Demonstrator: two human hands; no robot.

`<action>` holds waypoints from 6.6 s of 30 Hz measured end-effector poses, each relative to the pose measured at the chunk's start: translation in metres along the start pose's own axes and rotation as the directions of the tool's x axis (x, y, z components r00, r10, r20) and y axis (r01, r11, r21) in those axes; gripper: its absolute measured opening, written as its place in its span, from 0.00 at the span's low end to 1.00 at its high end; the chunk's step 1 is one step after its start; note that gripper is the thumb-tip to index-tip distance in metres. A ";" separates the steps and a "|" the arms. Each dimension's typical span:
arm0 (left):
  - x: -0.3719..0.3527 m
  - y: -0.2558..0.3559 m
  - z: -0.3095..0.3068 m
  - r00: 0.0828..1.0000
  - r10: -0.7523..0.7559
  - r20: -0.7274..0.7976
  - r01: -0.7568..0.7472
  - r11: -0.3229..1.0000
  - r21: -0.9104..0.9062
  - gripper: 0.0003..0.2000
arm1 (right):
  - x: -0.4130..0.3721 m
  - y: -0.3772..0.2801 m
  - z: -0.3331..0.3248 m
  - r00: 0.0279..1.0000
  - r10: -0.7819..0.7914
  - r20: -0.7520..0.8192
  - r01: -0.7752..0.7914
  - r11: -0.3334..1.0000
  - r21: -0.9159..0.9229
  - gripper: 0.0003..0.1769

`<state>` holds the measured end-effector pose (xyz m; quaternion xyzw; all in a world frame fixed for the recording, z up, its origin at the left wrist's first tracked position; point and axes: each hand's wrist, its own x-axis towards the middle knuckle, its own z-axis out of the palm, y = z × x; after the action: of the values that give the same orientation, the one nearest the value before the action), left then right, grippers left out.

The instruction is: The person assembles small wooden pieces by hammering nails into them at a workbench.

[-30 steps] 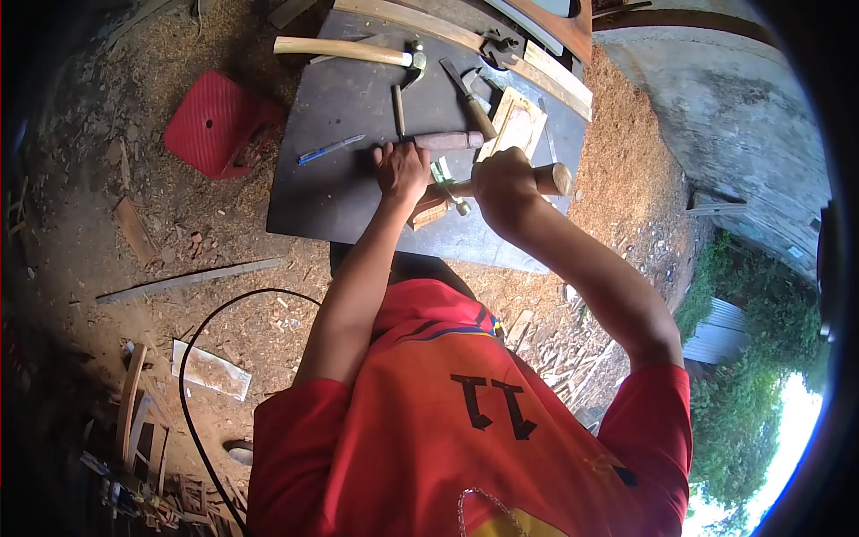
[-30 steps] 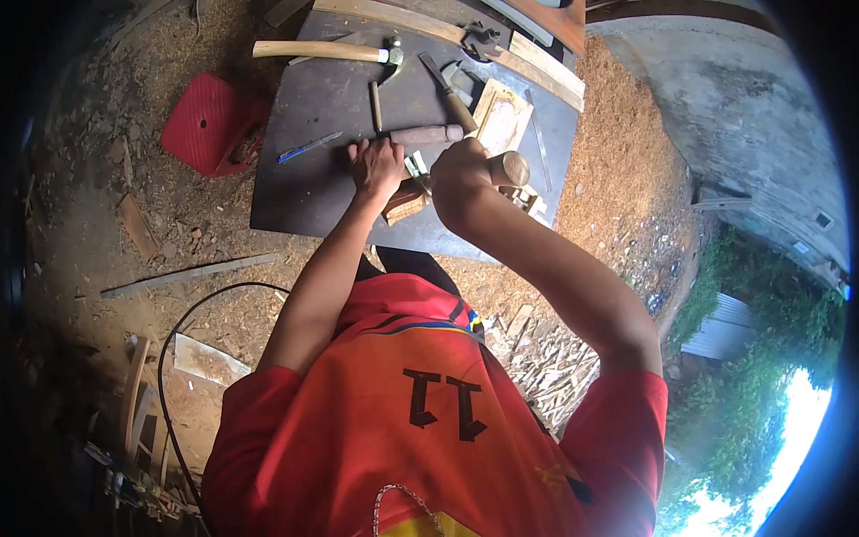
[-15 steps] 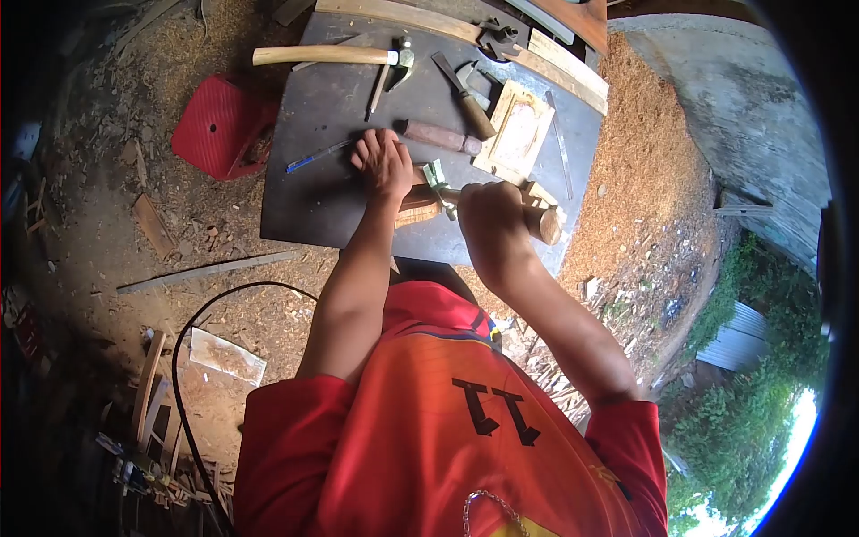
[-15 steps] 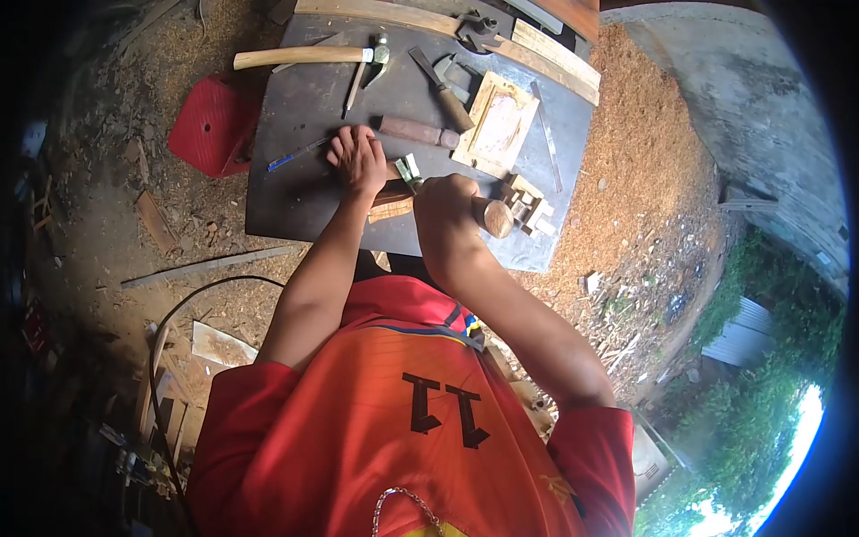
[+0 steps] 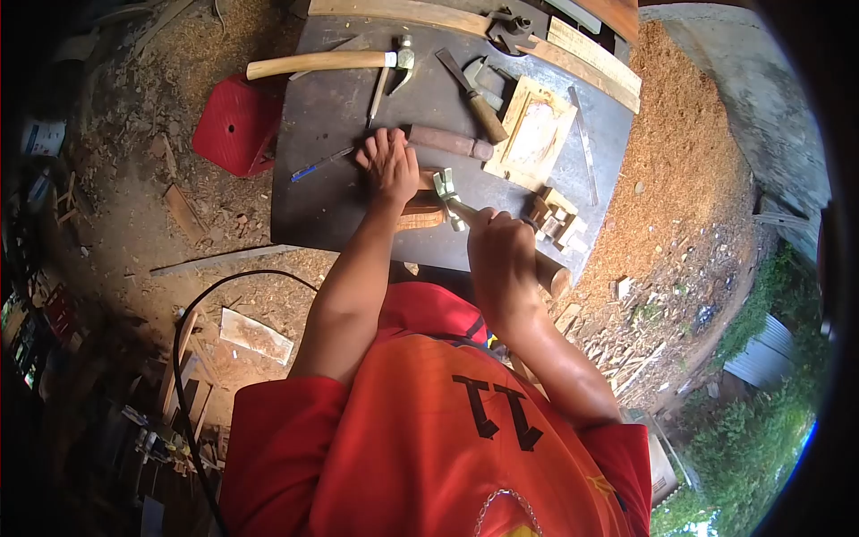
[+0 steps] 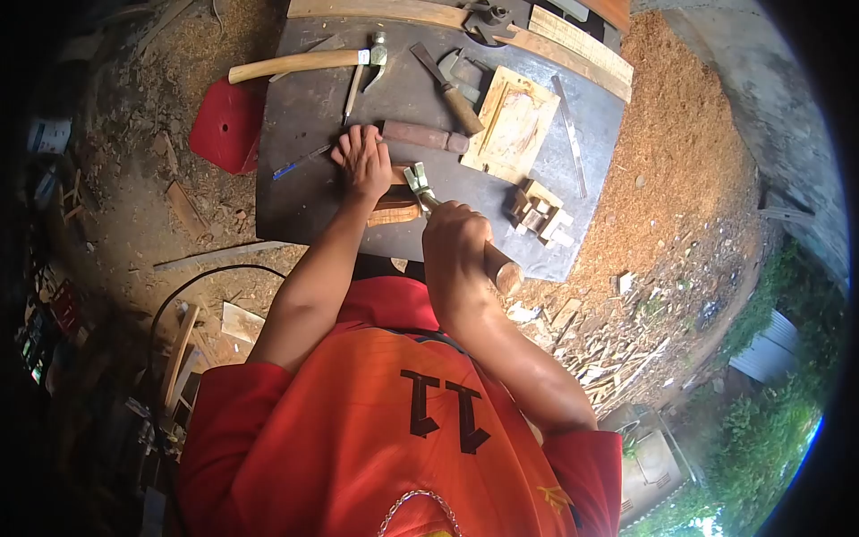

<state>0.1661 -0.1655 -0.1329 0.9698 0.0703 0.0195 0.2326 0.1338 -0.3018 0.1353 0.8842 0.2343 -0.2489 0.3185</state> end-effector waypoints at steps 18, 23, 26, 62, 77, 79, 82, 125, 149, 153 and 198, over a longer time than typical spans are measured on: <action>0.014 0.005 0.007 0.991 0.128 0.043 -0.125 0.990 -0.071 0.11 | -0.027 -0.015 0.041 0.981 0.192 -0.015 -0.185 0.961 0.208 0.19; 0.016 0.004 0.006 0.988 0.154 0.019 -0.152 0.985 -0.086 0.10 | -0.034 -0.014 0.042 0.980 0.199 -0.023 -0.187 0.951 0.248 0.21; 0.014 0.003 0.006 0.984 0.175 0.027 -0.172 0.981 -0.090 0.09 | -0.041 -0.021 0.048 0.975 0.221 -0.022 -0.206 0.936 0.287 0.23; 0.006 0.041 -0.014 0.787 0.500 0.361 -0.476 0.865 -0.160 0.14 | -0.129 -0.075 0.143 0.923 0.026 0.383 -0.384 0.017 0.923 0.26; 0.008 0.013 -0.001 0.913 0.276 0.300 -0.199 0.944 -0.263 0.08 | -0.091 0.049 0.121 0.795 -0.422 0.436 -0.578 -0.309 0.755 0.25; 0.002 0.012 -0.010 0.944 0.268 0.192 -0.213 0.941 -0.262 0.08 | -0.077 0.061 0.116 0.864 -0.347 0.365 -0.361 0.078 0.929 0.21; -0.022 0.013 -0.035 0.981 0.152 0.121 -0.120 0.964 -0.235 0.09 | -0.062 0.059 0.119 0.926 -0.291 0.242 -0.109 0.408 0.906 0.24; 0.022 0.020 0.017 0.961 0.265 0.078 -0.256 0.961 -0.108 0.08 | 0.001 0.090 0.106 0.930 -0.334 0.155 0.149 0.726 0.671 0.31; 0.050 0.029 0.011 0.858 0.370 0.356 -0.348 0.929 -0.126 0.11 | -0.010 0.075 0.145 0.931 -0.336 0.143 0.036 0.473 0.880 0.29; 0.050 0.027 0.010 0.858 0.369 0.358 -0.343 0.929 -0.136 0.10 | -0.005 0.077 0.147 0.932 -0.344 0.114 0.058 0.453 0.890 0.30; 0.060 0.047 0.026 0.741 0.601 0.300 -0.508 0.793 -0.335 0.08 | -0.048 0.059 0.237 0.993 -0.113 -0.021 0.055 0.306 0.950 0.32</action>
<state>0.2337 -0.2101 -0.1344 0.8955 -0.2743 -0.0977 0.3365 0.0616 -0.5158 0.0305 0.8827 0.0814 -0.3768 -0.2687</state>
